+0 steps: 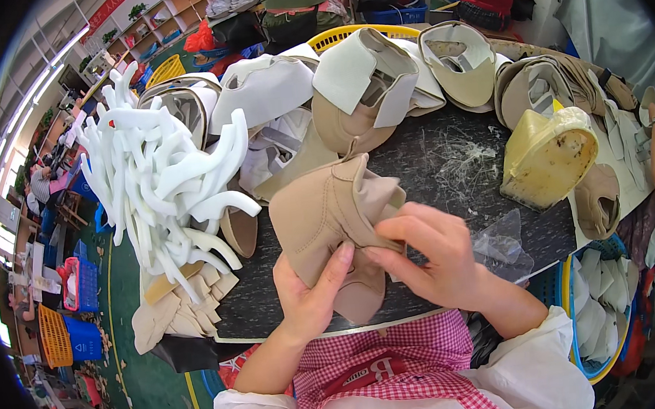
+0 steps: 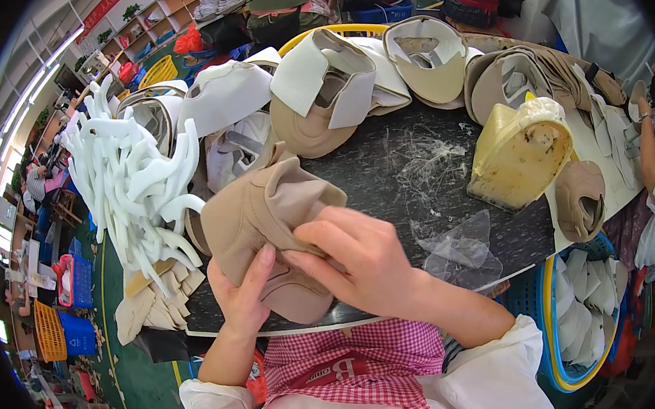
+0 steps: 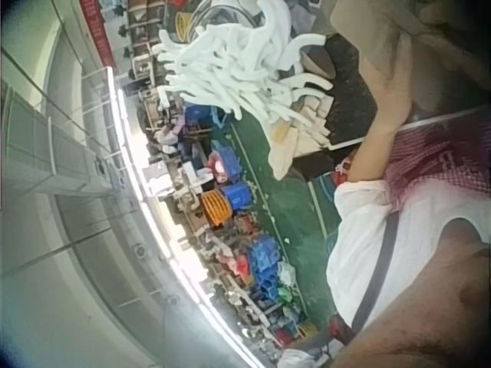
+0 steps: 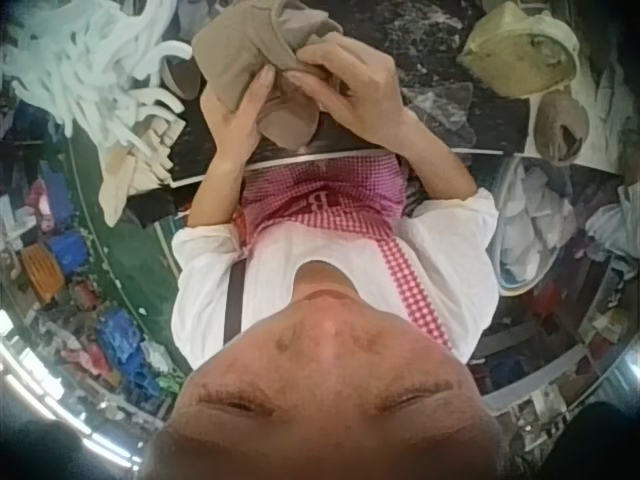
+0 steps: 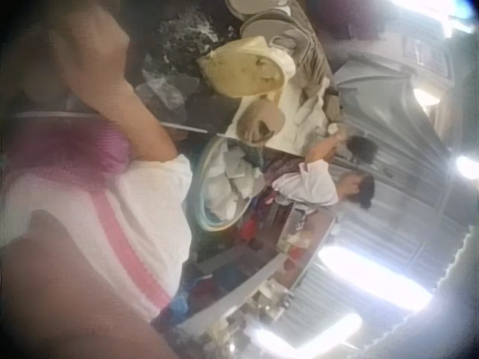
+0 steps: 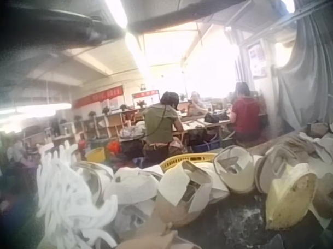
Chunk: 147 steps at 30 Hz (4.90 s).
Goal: The person inserts foam padding strips into shoe uppers, folds the fabric over them, and presses and shapes the shoe parts by hand.
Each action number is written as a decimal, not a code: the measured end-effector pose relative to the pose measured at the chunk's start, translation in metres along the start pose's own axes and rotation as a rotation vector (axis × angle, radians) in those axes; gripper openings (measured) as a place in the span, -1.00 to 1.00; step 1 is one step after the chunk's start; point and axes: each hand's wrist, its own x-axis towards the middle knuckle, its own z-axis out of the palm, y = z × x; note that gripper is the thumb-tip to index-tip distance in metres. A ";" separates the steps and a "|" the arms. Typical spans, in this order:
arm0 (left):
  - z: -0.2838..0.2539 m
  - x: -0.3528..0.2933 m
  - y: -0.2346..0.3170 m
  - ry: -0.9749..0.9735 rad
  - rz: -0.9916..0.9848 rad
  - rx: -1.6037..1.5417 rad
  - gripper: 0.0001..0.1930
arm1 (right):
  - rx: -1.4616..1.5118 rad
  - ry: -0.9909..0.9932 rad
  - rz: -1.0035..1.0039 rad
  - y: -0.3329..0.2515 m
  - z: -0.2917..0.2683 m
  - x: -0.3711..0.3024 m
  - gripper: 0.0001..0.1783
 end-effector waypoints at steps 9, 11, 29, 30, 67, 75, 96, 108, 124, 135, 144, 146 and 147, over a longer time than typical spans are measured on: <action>-0.016 0.005 -0.002 -0.214 0.149 0.006 -0.56 | 0.062 -0.093 -0.027 0.010 0.004 0.008 -0.73; -0.012 0.016 0.008 -0.181 0.052 -0.234 -0.61 | 0.112 -0.176 0.042 0.010 0.003 0.005 -0.72; -0.007 0.013 0.017 -0.029 -0.022 -0.313 -0.69 | 1.327 -0.179 0.731 0.026 0.012 0.006 -0.54; -0.009 0.013 0.017 -0.031 -0.020 -0.312 -0.69 | 1.327 -0.178 0.728 0.029 0.013 0.003 -0.54; -0.002 0.009 -0.034 -0.668 0.066 1.472 -0.56 | -0.648 -0.695 -0.017 0.045 0.013 -0.047 -0.54; -0.027 0.005 -0.055 -0.368 0.341 1.228 -0.55 | -0.323 -0.643 0.112 0.041 -0.003 -0.037 -0.64; -0.046 -0.014 -0.047 -0.867 0.478 1.395 -0.48 | -0.331 -0.471 0.198 0.043 -0.004 -0.054 -0.69; -0.026 -0.018 -0.040 -1.163 0.949 2.069 -0.48 | -0.288 -0.623 0.040 0.028 0.004 -0.050 -0.70; -0.035 0.001 -0.050 -0.438 0.292 1.339 -0.53 | -0.732 -0.484 -0.072 0.039 0.047 -0.052 -0.58; -0.061 -0.019 -0.056 -0.484 0.297 1.262 -0.58 | -0.769 -0.529 -0.126 0.031 0.041 -0.047 -0.49; -0.056 -0.024 -0.037 -0.787 0.627 1.696 -0.68 | -0.705 -0.564 -0.269 0.031 0.029 -0.055 -0.66; -0.057 -0.020 -0.033 -0.792 0.594 1.676 -0.71 | -0.640 -0.729 -0.054 0.033 0.010 -0.050 -0.68; -0.058 -0.019 -0.031 -0.802 0.558 1.650 -0.73 | -0.566 -0.889 0.171 0.032 0.004 -0.044 -0.69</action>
